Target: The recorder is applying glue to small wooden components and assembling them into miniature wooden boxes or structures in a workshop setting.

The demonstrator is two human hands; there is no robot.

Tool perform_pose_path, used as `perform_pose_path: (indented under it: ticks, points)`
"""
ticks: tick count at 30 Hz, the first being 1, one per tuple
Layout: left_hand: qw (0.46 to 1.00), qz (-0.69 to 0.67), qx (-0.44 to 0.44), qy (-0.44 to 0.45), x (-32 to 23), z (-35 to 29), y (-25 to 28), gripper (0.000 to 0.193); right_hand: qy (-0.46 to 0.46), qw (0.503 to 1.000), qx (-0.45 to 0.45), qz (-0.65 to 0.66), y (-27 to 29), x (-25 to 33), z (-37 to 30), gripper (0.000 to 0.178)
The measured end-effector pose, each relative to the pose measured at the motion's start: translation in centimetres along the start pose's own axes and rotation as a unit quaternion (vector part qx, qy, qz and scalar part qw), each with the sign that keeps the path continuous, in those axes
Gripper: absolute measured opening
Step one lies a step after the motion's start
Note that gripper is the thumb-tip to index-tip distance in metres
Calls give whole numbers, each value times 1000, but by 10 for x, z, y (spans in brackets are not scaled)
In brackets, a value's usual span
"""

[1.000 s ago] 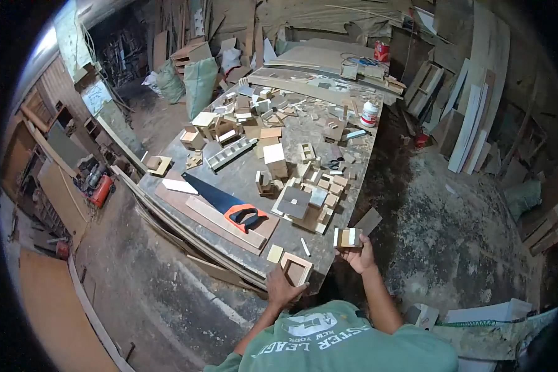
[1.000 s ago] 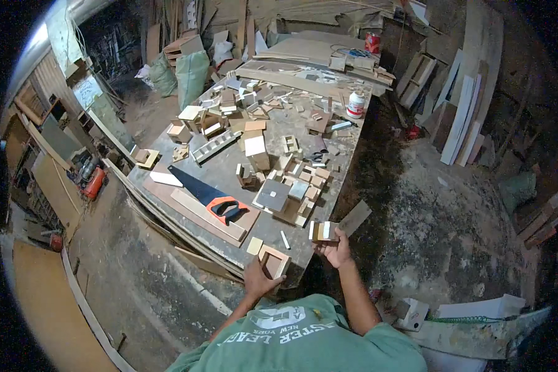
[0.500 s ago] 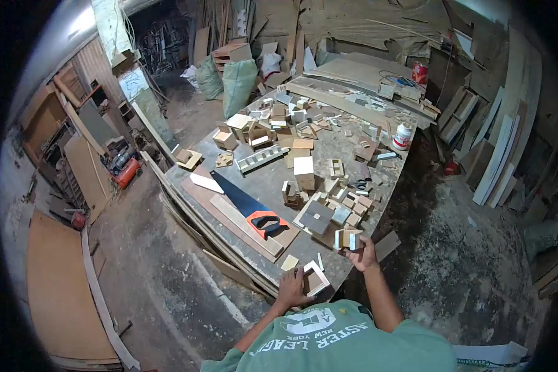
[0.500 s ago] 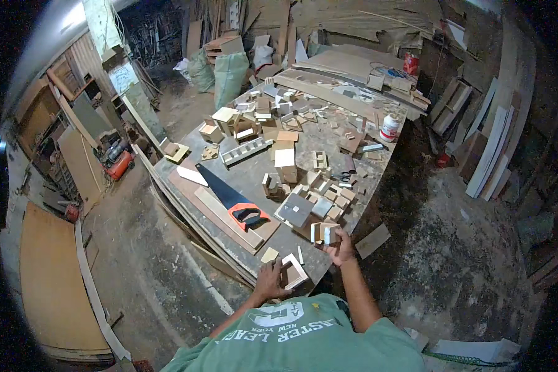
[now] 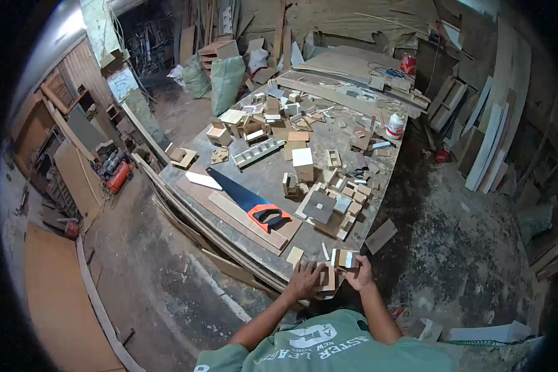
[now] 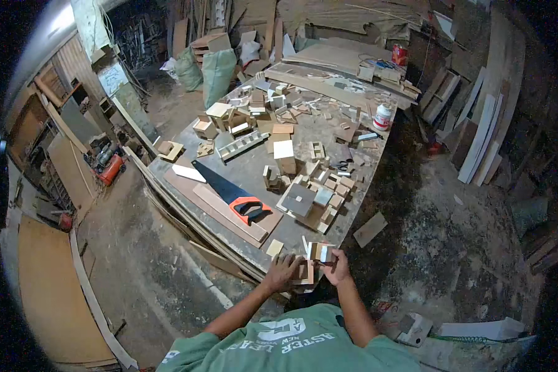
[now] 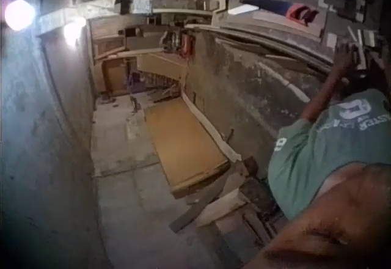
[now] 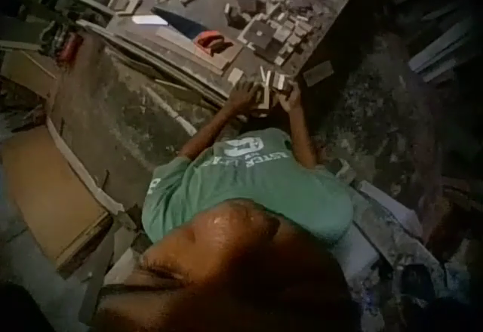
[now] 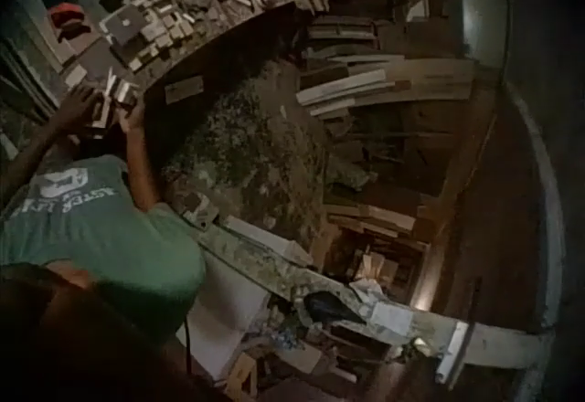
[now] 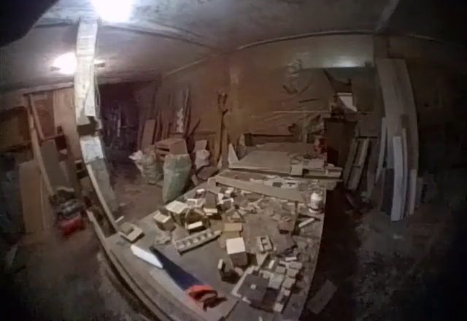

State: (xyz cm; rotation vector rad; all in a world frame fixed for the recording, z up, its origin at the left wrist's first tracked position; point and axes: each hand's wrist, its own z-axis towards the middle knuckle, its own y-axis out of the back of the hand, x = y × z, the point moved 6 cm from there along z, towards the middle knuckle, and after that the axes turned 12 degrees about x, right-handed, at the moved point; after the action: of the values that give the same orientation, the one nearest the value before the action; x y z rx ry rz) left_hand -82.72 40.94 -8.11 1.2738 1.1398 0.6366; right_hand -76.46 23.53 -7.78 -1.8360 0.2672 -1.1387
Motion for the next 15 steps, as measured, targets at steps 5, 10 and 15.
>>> perform_pose_path:
  ticks: [5, 10, 15]
  points:
    - [995, 96, -22, -35, -6, 27, 5, 76, -15, 1000, -10, 6, 12, 14, -2, 52]
    - [993, 115, 11, -10, -3, 34, 7, 100, -4, 1000, 14, -10, 9, 36, 19, 55]
    - [995, 68, 56, 55, 9, 46, -1, 93, -11, 999, 23, 44, -7, 38, 36, 56]
